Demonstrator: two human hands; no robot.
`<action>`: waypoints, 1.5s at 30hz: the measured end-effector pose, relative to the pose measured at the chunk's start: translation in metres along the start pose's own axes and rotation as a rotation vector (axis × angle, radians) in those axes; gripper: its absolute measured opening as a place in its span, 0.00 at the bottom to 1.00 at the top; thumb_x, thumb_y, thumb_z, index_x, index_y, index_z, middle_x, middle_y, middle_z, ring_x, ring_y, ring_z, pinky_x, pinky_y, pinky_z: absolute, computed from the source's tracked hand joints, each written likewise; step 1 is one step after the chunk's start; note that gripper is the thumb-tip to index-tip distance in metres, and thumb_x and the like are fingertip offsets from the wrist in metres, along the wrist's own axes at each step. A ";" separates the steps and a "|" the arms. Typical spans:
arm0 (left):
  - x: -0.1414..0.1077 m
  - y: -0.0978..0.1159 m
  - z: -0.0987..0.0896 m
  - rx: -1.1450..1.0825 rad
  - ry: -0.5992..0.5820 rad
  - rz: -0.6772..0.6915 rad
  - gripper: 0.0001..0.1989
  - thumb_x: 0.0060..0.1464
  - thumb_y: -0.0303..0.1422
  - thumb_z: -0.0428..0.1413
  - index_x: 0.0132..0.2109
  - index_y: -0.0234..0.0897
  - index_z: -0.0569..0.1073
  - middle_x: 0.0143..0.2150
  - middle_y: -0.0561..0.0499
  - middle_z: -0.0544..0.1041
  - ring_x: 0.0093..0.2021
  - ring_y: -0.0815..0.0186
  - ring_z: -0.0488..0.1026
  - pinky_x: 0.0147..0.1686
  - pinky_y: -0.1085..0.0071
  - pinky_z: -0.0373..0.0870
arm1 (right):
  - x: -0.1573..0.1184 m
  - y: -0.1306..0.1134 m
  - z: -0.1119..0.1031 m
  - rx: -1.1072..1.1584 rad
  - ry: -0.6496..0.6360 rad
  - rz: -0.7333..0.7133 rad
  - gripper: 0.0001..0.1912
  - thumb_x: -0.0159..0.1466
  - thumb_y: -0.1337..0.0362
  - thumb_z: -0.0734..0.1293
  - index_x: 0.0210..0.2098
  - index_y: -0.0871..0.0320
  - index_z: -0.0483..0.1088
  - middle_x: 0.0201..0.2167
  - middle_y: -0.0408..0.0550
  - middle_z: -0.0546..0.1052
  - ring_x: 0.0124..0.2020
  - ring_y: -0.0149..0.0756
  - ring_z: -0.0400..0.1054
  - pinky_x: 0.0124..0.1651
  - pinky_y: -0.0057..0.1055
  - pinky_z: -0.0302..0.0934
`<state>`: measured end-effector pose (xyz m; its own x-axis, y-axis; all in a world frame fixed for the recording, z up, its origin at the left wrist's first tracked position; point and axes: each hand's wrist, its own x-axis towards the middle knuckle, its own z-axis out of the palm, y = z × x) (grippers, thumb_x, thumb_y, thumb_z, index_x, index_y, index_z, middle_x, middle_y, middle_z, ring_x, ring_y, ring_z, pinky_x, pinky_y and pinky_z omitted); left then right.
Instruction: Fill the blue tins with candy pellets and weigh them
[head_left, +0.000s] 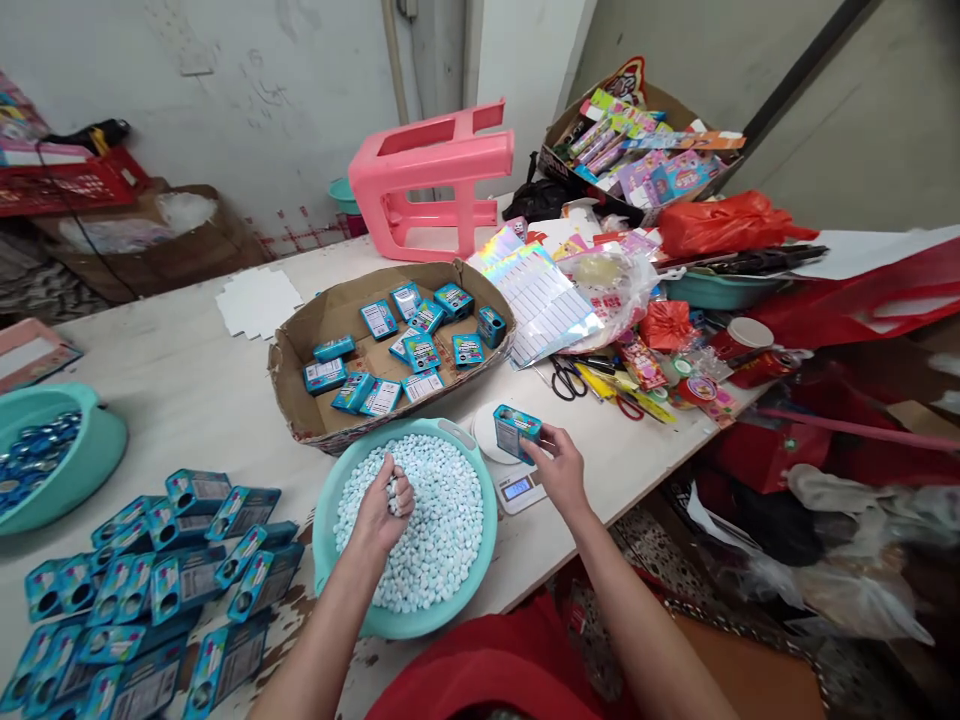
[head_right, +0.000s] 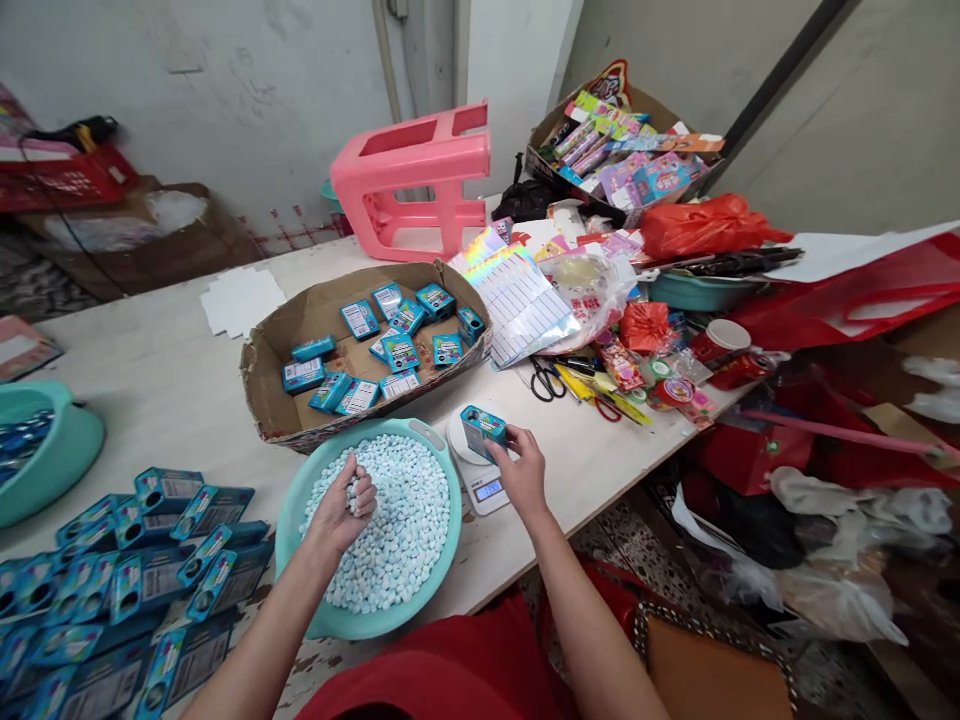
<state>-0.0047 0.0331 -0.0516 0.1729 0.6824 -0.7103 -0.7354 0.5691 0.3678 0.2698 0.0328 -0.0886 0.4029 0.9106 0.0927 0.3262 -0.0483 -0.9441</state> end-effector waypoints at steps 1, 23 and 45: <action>-0.003 0.004 0.005 -0.009 -0.018 0.018 0.16 0.59 0.41 0.50 0.27 0.36 0.61 0.14 0.60 0.54 0.12 0.77 0.52 0.11 0.80 0.45 | -0.006 -0.011 -0.001 0.036 -0.034 -0.029 0.19 0.57 0.55 0.68 0.44 0.57 0.68 0.41 0.50 0.73 0.41 0.40 0.69 0.46 0.38 0.65; -0.039 0.009 0.048 0.206 0.026 0.653 0.17 0.52 0.44 0.55 0.28 0.35 0.66 0.14 0.60 0.61 0.17 0.72 0.66 0.25 0.75 0.64 | -0.094 -0.083 0.060 -0.079 -0.451 -0.331 0.15 0.59 0.66 0.68 0.46 0.55 0.66 0.42 0.50 0.71 0.45 0.42 0.66 0.48 0.39 0.62; 0.007 0.008 -0.025 1.273 0.197 0.876 0.15 0.53 0.45 0.52 0.38 0.38 0.72 0.37 0.47 0.73 0.42 0.59 0.70 0.45 0.60 0.66 | -0.046 -0.030 0.004 0.166 -0.025 0.002 0.18 0.57 0.60 0.69 0.45 0.56 0.64 0.40 0.48 0.72 0.41 0.38 0.69 0.45 0.38 0.66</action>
<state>-0.0255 0.0304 -0.0685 -0.1579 0.9868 -0.0365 0.4803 0.1091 0.8703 0.2379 -0.0058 -0.0656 0.3808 0.9207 0.0850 0.1792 0.0167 -0.9837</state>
